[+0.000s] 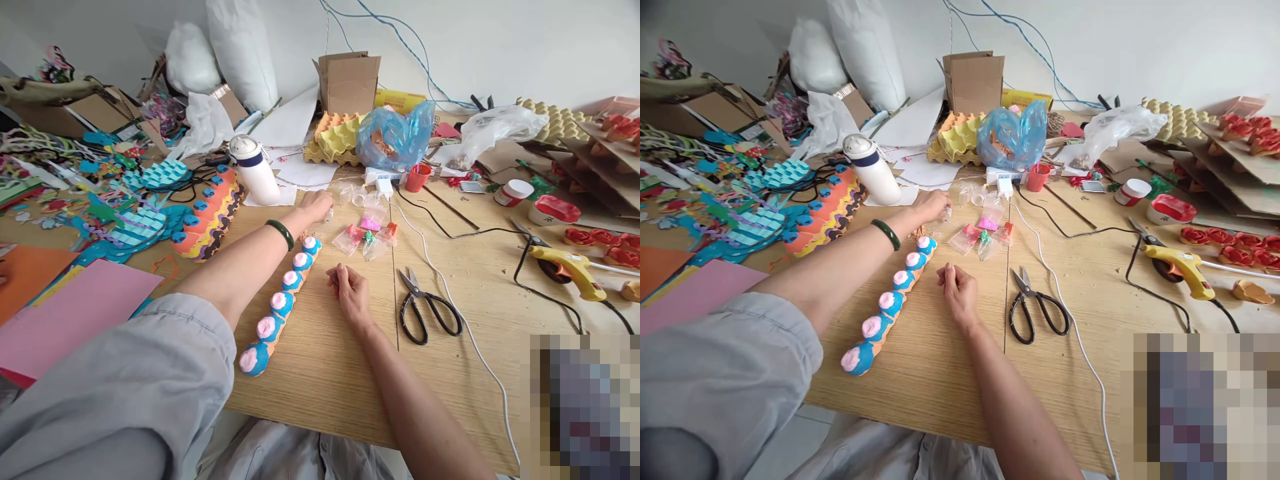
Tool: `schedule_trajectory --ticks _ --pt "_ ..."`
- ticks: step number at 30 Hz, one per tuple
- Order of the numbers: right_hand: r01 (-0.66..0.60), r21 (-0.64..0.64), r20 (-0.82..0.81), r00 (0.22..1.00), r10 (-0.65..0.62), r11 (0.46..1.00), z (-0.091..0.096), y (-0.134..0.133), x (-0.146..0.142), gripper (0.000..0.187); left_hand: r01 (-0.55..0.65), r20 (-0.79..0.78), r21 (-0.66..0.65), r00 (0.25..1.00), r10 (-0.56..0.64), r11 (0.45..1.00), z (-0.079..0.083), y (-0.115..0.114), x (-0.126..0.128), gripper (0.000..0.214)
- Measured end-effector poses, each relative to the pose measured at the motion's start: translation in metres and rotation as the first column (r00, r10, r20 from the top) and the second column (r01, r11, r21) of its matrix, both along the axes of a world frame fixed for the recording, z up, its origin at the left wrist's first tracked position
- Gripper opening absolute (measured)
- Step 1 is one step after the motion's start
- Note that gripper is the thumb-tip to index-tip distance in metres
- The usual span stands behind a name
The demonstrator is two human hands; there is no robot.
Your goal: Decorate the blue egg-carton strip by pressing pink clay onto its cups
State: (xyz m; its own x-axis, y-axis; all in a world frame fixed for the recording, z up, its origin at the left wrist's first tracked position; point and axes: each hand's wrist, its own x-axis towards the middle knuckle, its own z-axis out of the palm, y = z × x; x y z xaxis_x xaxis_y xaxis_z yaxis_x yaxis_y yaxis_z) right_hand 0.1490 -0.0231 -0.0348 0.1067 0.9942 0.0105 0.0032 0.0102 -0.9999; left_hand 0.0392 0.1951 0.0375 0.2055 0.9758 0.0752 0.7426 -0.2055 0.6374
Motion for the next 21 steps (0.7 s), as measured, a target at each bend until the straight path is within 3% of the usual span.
schedule_trajectory --ticks 4,8,11,16,21 --pt "-0.005 0.005 -0.006 1.000 0.005 1.000 0.001 0.000 0.001 0.062 0.102 -0.213 0.022 0.973 -0.095 0.995 0.013 0.000 0.011 0.017" --pt "-0.005 -0.012 -0.064 0.998 0.005 1.000 0.005 0.000 0.001 0.061 0.132 -0.272 0.051 0.956 -0.114 0.990 0.022 -0.015 0.022 0.039" --pt "-0.013 -0.014 -0.094 0.996 0.011 1.000 0.008 0.000 0.001 0.062 0.135 -0.273 0.097 0.956 -0.104 0.986 0.027 -0.031 0.018 0.038" --pt "0.012 -0.015 -0.134 0.991 -0.014 1.000 0.008 0.002 0.002 0.062 0.121 -0.186 0.095 0.977 -0.102 0.988 0.030 -0.066 -0.020 0.030" --pt "0.061 0.008 -0.283 0.957 -0.056 0.998 0.014 0.005 0.010 0.047 0.056 0.074 0.046 0.995 -0.059 0.997 0.014 -0.130 -0.072 0.033"
